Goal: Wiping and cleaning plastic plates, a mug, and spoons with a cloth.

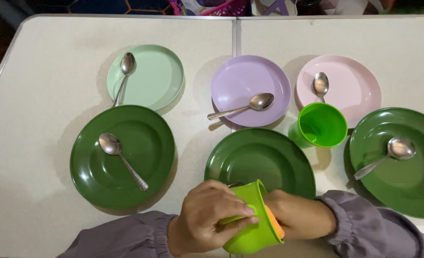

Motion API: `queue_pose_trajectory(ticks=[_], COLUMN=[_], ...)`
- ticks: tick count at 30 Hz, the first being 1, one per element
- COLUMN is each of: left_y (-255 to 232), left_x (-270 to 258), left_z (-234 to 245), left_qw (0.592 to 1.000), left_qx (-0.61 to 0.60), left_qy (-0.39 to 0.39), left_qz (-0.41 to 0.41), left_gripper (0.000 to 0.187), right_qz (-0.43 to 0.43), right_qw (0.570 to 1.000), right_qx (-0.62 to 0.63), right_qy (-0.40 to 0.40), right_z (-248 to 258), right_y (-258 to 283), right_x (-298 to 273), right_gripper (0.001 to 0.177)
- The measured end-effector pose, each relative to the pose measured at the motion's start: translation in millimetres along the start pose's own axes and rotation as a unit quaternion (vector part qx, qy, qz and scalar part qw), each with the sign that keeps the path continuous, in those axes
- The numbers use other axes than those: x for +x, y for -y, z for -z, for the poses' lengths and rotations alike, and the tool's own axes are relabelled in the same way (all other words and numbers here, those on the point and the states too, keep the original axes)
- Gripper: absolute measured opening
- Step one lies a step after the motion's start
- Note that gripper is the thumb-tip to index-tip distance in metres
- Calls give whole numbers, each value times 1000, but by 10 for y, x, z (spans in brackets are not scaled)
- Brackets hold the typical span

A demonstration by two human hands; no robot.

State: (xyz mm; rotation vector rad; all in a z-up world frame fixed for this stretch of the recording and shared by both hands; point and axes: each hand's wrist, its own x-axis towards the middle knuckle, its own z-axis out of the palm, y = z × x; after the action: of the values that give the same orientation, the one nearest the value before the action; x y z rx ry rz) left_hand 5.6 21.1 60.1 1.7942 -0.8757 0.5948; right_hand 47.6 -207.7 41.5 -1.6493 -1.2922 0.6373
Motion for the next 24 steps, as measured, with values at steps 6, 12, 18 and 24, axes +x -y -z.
queue_pose_trajectory(ticks=[6,12,18,24], left_y=[72,414,931,855], left_x=[222,10,-458,-155], left_z=[314,128,-37,77], left_qw=[891,990,987,989], left_qx=[-396,-48,31,65], left_qy=[127,128,146,101], left_qz=[181,-45,-60,-88], left_gripper=[67,115,102,96], right_qz=[-151,-82,-4,74], right_qw=[910,948,972,973], right_qx=[333,222,91,-36], right_qy=[-197,-215,-217,-214], right_z=[-159,-116,-82,-117], right_y=[-532,-523,-543,-565], right_x=[-216,-239,-176,-91], right_gripper=[96,77,58,43])
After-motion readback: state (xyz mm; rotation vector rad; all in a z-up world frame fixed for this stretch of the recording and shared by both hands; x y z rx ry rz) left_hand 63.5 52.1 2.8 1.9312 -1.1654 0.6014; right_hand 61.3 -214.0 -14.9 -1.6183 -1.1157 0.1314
